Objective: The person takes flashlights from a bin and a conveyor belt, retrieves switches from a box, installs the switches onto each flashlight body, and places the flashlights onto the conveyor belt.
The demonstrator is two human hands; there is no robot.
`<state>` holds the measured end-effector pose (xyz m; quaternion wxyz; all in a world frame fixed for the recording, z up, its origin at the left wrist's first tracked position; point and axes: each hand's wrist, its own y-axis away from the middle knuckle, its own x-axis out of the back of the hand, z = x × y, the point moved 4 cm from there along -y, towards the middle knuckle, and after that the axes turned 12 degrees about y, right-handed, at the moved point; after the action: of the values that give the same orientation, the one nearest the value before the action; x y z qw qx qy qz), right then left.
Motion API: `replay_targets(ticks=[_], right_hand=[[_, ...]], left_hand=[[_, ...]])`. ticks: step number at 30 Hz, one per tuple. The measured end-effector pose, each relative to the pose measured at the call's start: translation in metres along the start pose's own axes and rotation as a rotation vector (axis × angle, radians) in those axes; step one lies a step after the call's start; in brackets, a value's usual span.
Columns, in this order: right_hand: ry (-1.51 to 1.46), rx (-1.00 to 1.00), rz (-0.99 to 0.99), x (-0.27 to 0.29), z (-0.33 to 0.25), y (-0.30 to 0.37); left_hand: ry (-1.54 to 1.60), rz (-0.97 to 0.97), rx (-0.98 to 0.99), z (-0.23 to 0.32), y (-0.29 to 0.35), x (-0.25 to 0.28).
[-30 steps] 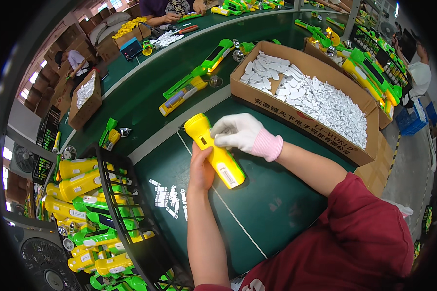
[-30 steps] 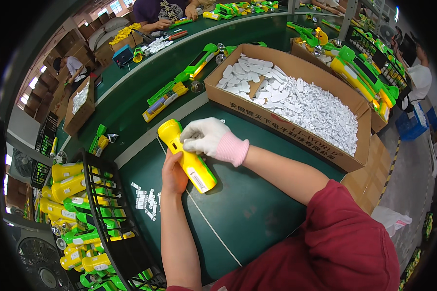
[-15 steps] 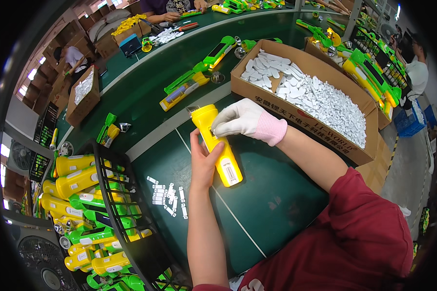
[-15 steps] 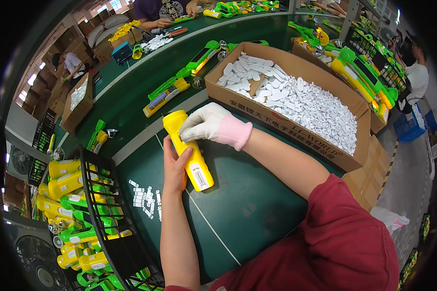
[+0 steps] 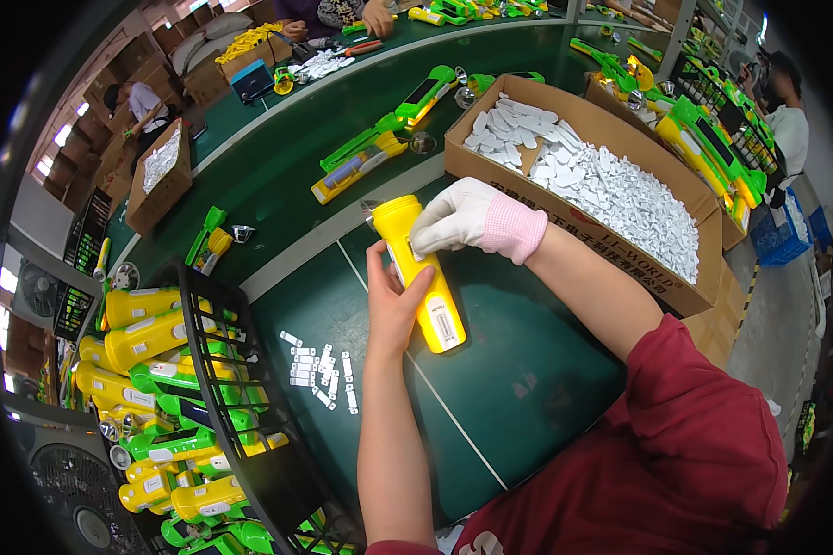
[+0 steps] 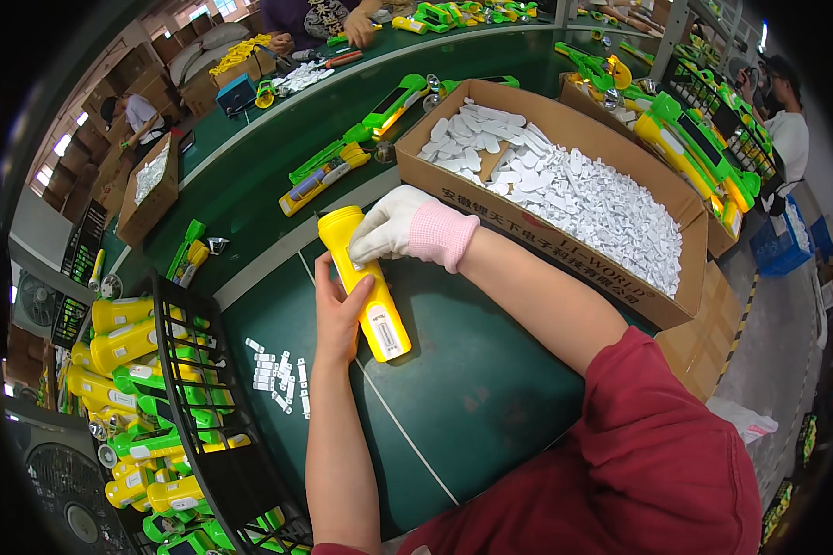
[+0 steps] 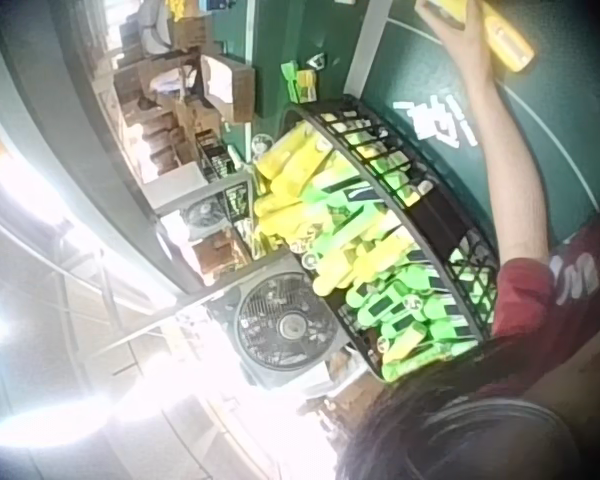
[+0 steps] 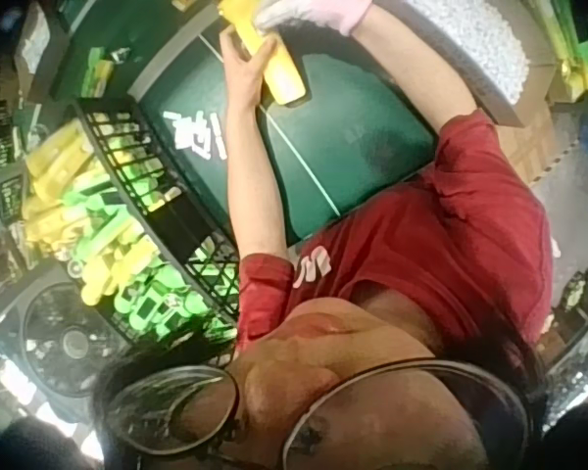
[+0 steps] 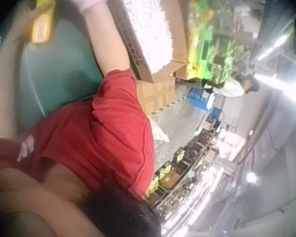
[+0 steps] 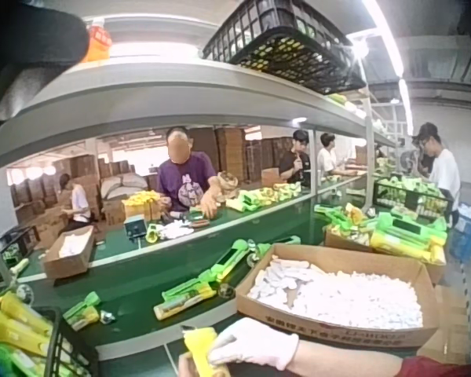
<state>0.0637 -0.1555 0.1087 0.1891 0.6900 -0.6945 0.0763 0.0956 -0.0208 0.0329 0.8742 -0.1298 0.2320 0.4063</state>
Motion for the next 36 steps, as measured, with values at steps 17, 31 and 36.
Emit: replay_targets(ticks=[17,31,36], right_hand=[[0.519,0.143,0.437,-0.015,-0.005,0.014],[0.297,0.004,0.417,-0.028,0.022,0.005],[0.108,0.018,0.201,-0.016,0.027,-0.009]], left_hand=[[-0.064,-0.013,-0.027,-0.001,-0.001,0.001],[-0.071,0.022,0.029,-0.002,-0.001,0.003],[-0.046,0.014,0.034,0.000,0.000,-0.001]])
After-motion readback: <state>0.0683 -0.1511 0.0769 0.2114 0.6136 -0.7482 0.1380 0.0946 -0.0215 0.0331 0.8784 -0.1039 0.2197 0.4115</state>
